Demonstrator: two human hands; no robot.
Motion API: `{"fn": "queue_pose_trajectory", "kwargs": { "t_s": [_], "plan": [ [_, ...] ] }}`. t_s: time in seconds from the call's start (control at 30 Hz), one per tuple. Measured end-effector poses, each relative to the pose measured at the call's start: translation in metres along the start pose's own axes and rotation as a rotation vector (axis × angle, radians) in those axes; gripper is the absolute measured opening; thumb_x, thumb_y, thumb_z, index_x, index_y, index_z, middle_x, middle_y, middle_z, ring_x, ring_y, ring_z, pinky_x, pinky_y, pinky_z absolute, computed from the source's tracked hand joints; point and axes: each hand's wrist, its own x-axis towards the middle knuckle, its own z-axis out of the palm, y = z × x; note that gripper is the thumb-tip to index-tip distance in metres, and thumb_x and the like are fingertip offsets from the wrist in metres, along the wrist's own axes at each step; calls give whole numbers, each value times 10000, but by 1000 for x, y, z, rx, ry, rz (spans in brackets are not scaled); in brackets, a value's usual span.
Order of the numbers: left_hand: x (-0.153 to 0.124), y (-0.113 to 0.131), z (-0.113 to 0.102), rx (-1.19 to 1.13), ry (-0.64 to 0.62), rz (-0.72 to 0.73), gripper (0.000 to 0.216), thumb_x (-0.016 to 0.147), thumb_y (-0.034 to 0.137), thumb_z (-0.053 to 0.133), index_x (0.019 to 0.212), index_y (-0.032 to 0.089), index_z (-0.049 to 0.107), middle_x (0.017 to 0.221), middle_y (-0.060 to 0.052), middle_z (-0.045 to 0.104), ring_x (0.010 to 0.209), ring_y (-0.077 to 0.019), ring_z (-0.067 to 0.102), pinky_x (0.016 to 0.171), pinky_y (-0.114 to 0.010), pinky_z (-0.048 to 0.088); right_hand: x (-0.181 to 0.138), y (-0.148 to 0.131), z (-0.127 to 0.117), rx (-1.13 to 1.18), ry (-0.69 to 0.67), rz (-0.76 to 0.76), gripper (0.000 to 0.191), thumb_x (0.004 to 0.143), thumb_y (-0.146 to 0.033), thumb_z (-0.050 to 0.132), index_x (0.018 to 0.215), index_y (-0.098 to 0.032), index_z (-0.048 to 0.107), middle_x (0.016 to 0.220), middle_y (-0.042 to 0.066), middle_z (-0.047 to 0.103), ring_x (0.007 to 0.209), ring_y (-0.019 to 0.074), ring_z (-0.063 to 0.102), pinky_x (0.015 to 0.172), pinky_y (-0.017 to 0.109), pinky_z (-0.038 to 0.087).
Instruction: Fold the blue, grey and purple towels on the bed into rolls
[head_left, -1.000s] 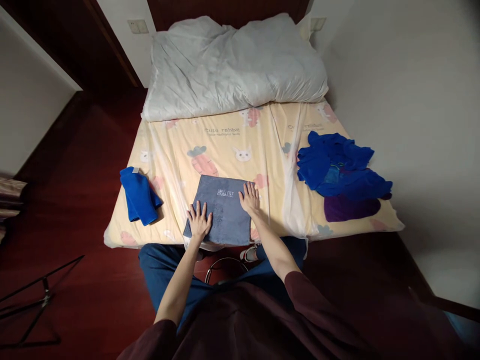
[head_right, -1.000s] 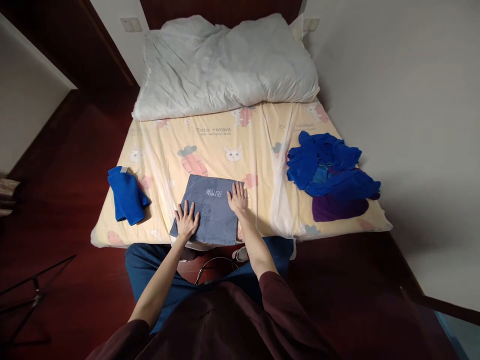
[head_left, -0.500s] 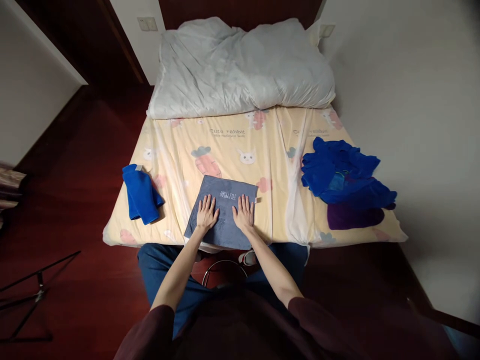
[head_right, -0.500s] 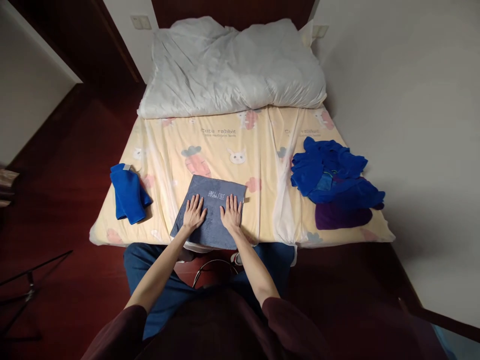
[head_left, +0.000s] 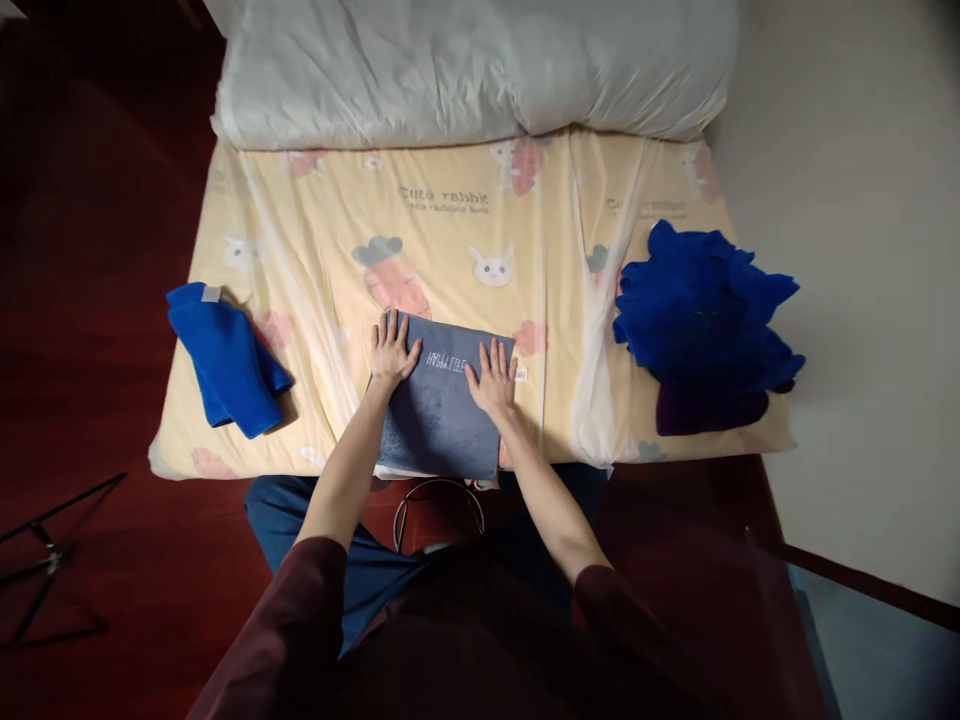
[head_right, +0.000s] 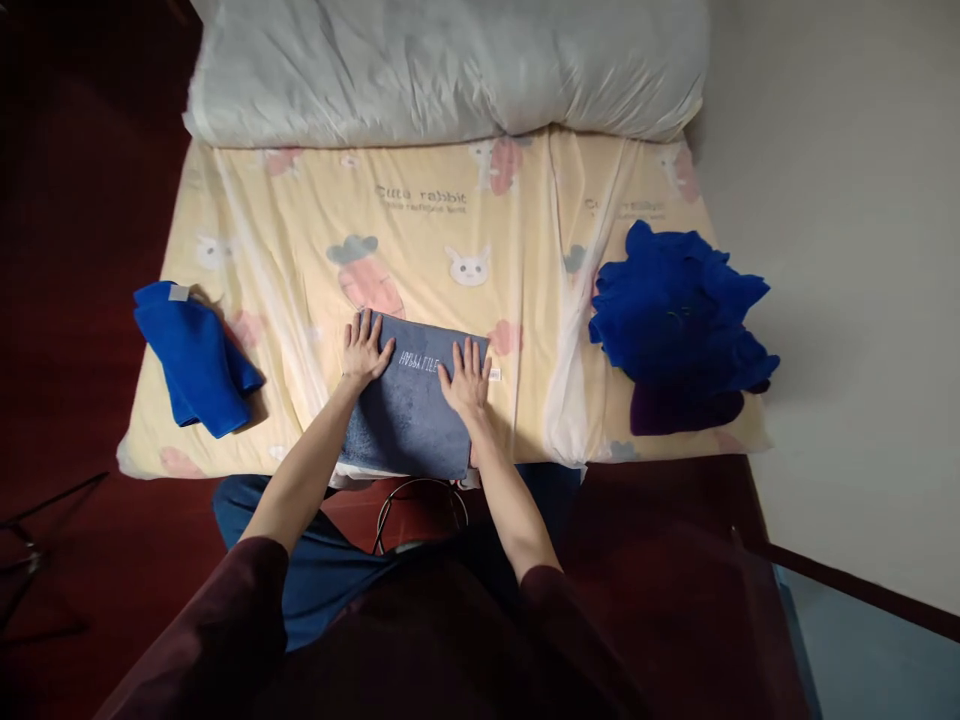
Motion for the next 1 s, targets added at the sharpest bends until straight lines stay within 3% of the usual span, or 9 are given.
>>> {"fn": "queue_pose_trajectory", "kwargs": {
  "t_s": [0.17,0.37,0.5,0.63,0.73,0.83,1.0],
  "plan": [
    [9,-1,-1,-60,30,-18,689,1006,512,371,1595,154,373,1691,-136,284,1591,-317,159,1283,-577,96,49,22,11,23,90,121,652,1055,-488,287,1601,-138,357,1695,155,266,1597,316,140,1271,644,71],
    [36,-6,-7,-110,-16,0,569,1031,458,345,1473,139,507,1556,-182,453,1500,-374,320,1231,-588,223,58,27,15,15,194,151,526,1074,-405,246,1405,-166,578,1539,141,496,1490,277,363,1263,542,214],
    [69,-16,-15,-53,-155,227,495,1000,455,436,1294,104,627,1395,-205,573,1382,-386,447,1165,-547,333,61,33,8,13,234,157,448,1070,-427,327,1190,-176,679,1288,155,642,1290,297,529,1155,508,364],
    [97,-27,-28,-26,-354,347,414,900,418,603,1183,125,674,1211,-163,681,1186,-330,597,1053,-444,453,80,55,-6,89,105,50,328,1024,-401,483,1074,-167,706,1136,145,691,1154,275,598,1061,431,455],
    [106,-38,-40,-63,-432,269,409,844,420,674,1143,142,695,1071,-124,731,1035,-288,661,947,-375,504,96,76,-22,227,-81,-6,217,966,-328,593,988,-161,731,1028,111,741,1020,233,658,985,371,510],
    [103,-51,-50,-195,-406,154,342,848,407,659,1062,150,732,1002,-85,755,956,-246,678,890,-326,515,107,89,-35,320,-207,4,144,905,-269,676,954,-160,756,948,72,772,890,206,699,891,343,549],
    [96,-67,-54,-280,-204,-42,282,816,350,677,1000,149,747,964,-64,767,906,-228,682,899,-319,514,142,77,-32,264,-91,-12,133,905,-220,663,956,-157,768,992,92,764,940,225,708,925,378,563]
  ]
}}
